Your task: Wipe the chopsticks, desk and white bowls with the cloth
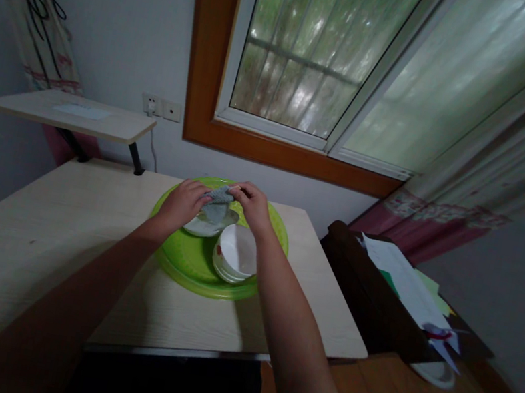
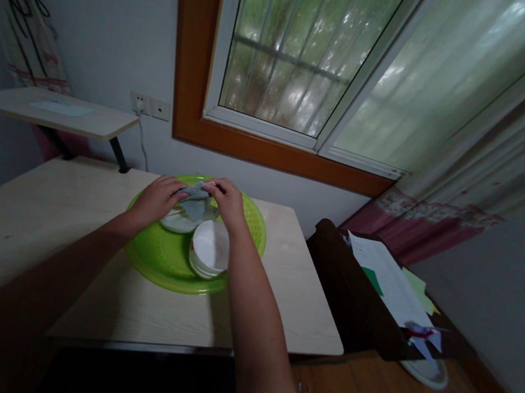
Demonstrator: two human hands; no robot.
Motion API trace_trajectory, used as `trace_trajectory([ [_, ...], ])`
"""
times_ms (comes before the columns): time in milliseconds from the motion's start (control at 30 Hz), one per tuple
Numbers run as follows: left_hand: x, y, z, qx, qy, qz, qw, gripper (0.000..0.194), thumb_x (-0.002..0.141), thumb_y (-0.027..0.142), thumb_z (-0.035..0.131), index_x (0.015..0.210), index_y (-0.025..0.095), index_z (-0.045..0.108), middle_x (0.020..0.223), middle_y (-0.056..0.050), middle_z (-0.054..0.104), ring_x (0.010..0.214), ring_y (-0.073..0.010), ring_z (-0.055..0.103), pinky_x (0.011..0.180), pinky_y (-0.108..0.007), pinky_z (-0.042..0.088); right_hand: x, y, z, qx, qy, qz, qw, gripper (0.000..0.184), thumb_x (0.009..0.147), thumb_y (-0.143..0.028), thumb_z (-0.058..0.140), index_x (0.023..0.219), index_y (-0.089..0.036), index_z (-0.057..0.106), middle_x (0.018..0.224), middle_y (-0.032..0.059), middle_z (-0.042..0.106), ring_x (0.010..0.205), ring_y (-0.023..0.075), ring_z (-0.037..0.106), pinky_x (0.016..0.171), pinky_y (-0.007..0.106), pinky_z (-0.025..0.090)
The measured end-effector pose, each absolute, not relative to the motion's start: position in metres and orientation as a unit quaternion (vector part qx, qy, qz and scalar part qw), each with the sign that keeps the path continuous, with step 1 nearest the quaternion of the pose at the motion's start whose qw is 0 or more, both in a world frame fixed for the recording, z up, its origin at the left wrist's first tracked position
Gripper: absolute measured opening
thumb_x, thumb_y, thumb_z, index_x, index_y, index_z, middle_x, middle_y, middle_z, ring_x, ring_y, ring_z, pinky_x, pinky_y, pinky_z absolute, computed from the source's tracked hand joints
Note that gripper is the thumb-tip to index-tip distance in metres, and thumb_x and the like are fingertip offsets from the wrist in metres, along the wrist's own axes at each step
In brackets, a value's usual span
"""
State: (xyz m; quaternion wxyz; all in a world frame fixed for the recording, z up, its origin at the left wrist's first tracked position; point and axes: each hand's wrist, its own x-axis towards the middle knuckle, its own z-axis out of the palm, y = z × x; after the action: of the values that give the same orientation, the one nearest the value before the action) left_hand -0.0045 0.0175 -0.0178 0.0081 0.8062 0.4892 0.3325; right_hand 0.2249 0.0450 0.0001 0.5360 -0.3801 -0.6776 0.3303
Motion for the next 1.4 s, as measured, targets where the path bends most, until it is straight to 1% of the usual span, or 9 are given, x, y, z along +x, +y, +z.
trace_trajectory([
  [233,-0.003,0.014,-0.014,0.806,0.496,0.323,0.019,0.025,0.11,0.028,0.062,0.117,0.024,0.085,0.126,-0.013,0.084,0.125,-0.0319,0.073,0.116,-0.046,0.053,0.226,0.048,0.002,-0.401,-0.642,0.333,0.563,0.035,0.09,-0.059,0.077,0.086,-0.024,0.075,0.084,0.0002,0.073,0.084,0.0195,0.068,0.083,0.032,0.058],
  [467,-0.003,0.015,-0.013,0.797,0.513,0.316,0.03,0.021,0.108,0.027,0.065,0.113,0.023,0.085,0.125,-0.014,0.084,0.124,-0.0323,0.073,0.116,-0.047,0.053,0.238,0.061,-0.004,-0.427,-0.558,0.268,0.659,0.057,0.093,-0.084,0.054,0.097,-0.027,0.062,0.081,-0.0011,0.061,0.08,0.0191,0.065,0.078,0.031,0.056],
  [600,-0.004,0.018,-0.017,0.797,0.517,0.311,0.028,0.02,0.107,0.026,0.066,0.111,0.023,0.085,0.123,-0.014,0.084,0.123,-0.0326,0.073,0.114,-0.047,0.054,0.243,0.068,-0.007,-0.424,-0.508,0.24,0.71,0.062,0.094,-0.091,0.047,0.096,-0.029,0.054,0.078,-0.0029,0.055,0.072,0.0177,0.059,0.071,0.03,0.052],
  [667,-0.004,0.019,-0.018,0.798,0.515,0.311,0.028,0.02,0.106,0.027,0.066,0.109,0.023,0.085,0.121,-0.014,0.084,0.121,-0.0328,0.074,0.113,-0.048,0.055,0.244,0.068,-0.006,-0.421,-0.504,0.235,0.717,0.064,0.095,-0.093,0.045,0.095,-0.029,0.052,0.078,-0.0035,0.054,0.07,0.0172,0.058,0.069,0.029,0.051],
  [767,-0.006,0.02,-0.019,0.799,0.51,0.316,0.032,0.018,0.105,0.027,0.067,0.106,0.024,0.085,0.117,-0.013,0.084,0.12,-0.0327,0.074,0.113,-0.047,0.055,0.243,0.065,-0.003,-0.416,-0.51,0.249,0.71,0.063,0.097,-0.092,0.046,0.095,-0.029,0.051,0.076,-0.0042,0.053,0.069,0.0168,0.059,0.068,0.029,0.051],
  [900,-0.007,0.02,-0.021,0.798,0.508,0.324,0.026,0.017,0.105,0.028,0.067,0.103,0.025,0.084,0.115,-0.012,0.083,0.12,-0.0323,0.073,0.113,-0.047,0.055,0.239,0.06,0.0,-0.408,-0.496,0.306,0.703,0.054,0.099,-0.081,0.06,0.093,-0.028,0.056,0.074,-0.0037,0.058,0.07,0.0167,0.063,0.07,0.028,0.055],
  [1067,-0.006,0.021,-0.023,0.803,0.496,0.33,0.015,0.02,0.107,0.03,0.064,0.106,0.024,0.084,0.115,-0.012,0.084,0.12,-0.0321,0.073,0.114,-0.047,0.054,0.232,0.055,-0.003,-0.372,-0.578,0.36,0.631,0.055,0.09,-0.08,0.073,0.094,-0.025,0.067,0.079,-0.001,0.067,0.077,0.0187,0.068,0.079,0.033,0.059],
  [1233,-0.007,0.023,-0.024,0.808,0.475,0.35,0.007,0.019,0.107,0.031,0.066,0.103,0.023,0.083,0.113,-0.012,0.084,0.117,-0.0322,0.074,0.111,-0.047,0.055,0.227,0.051,-0.005,-0.348,-0.673,0.345,0.554,0.052,0.083,-0.076,0.083,0.086,-0.025,0.076,0.086,0.0013,0.073,0.085,0.0207,0.068,0.082,0.034,0.057],
  [1400,-0.007,0.024,-0.025,0.809,0.464,0.359,0.008,0.018,0.108,0.031,0.067,0.103,0.024,0.082,0.113,-0.012,0.084,0.117,-0.0316,0.074,0.111,-0.046,0.054,0.225,0.051,-0.006,-0.354,-0.677,0.336,0.551,0.05,0.082,-0.075,0.085,0.083,-0.025,0.077,0.084,0.0003,0.074,0.082,0.021,0.067,0.081,0.035,0.055],
])
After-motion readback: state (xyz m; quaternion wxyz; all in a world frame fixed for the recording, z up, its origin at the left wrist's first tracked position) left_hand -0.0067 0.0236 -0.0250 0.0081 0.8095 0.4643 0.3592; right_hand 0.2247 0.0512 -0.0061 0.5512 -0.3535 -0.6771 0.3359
